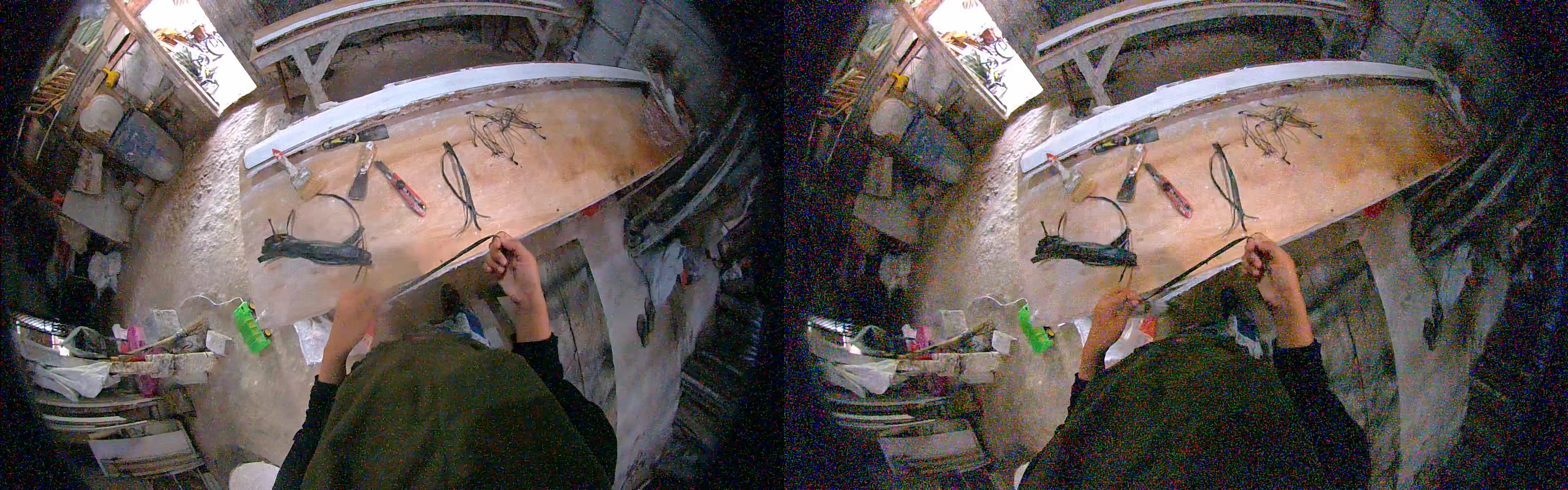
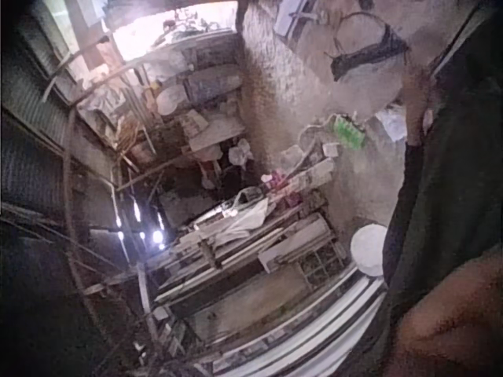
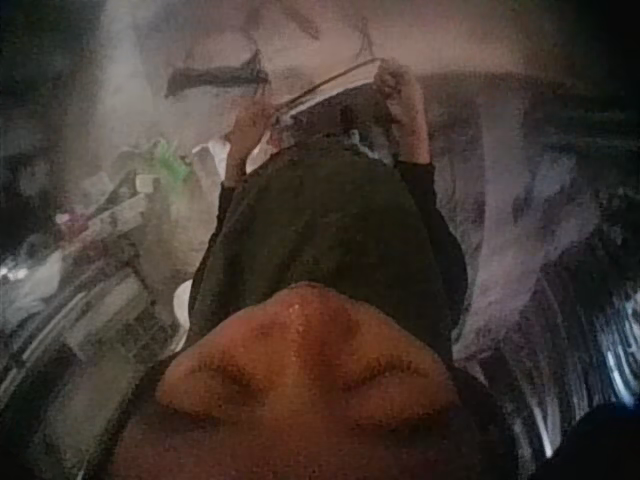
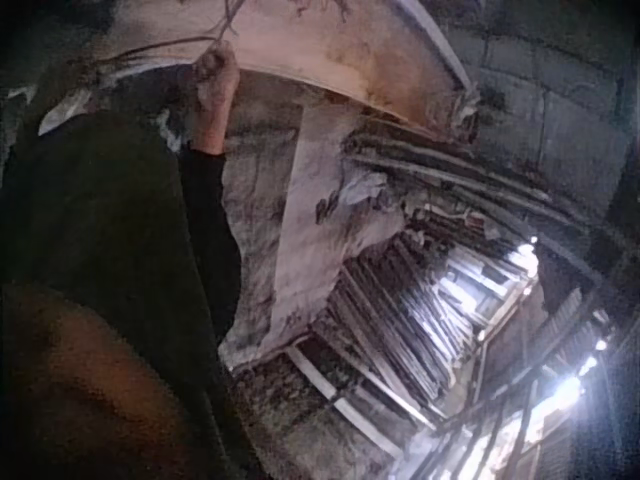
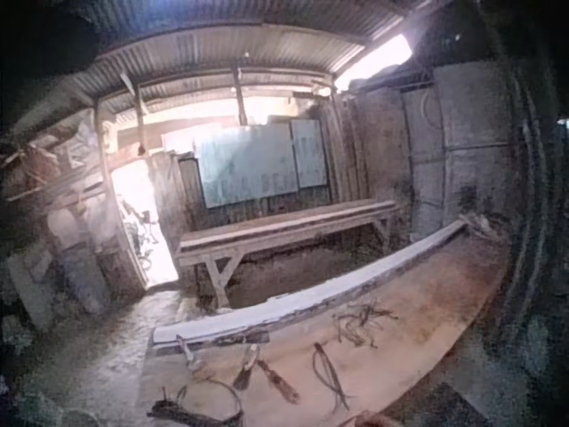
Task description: The person repeatedly picks up black cable ties from a workbench, bends and twists them, and places them back down. Tools including a utility knife and pliers are visible on the table but are not used during the clip.
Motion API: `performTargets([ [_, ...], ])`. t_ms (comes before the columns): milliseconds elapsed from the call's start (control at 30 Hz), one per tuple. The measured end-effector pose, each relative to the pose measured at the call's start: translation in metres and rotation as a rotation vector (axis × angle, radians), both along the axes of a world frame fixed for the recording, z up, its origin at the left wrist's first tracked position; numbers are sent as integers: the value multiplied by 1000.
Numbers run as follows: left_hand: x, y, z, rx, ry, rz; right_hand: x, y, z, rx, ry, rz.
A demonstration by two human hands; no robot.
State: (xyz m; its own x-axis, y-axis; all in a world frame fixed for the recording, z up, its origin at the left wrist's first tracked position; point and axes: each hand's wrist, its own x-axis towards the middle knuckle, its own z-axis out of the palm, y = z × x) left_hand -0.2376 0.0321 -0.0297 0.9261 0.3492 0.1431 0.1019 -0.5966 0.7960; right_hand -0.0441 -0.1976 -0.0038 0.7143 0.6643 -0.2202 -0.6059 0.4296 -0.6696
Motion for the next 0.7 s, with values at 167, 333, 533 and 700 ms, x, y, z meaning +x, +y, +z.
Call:
performTargets([
  [167,-42,12,-8,108,-183,-102,-57,0,4,-88,-126,23],
  [333,-66,-11,-5,-543,-46,240,-110,13,13,-59,-101,79],
  [533,-74,-40,7,-809,52,269,-155,45,-1,-220,-140,292],
  [700,-78,-65,14,-692,53,248,-159,44,-4,-326,-160,374],
])
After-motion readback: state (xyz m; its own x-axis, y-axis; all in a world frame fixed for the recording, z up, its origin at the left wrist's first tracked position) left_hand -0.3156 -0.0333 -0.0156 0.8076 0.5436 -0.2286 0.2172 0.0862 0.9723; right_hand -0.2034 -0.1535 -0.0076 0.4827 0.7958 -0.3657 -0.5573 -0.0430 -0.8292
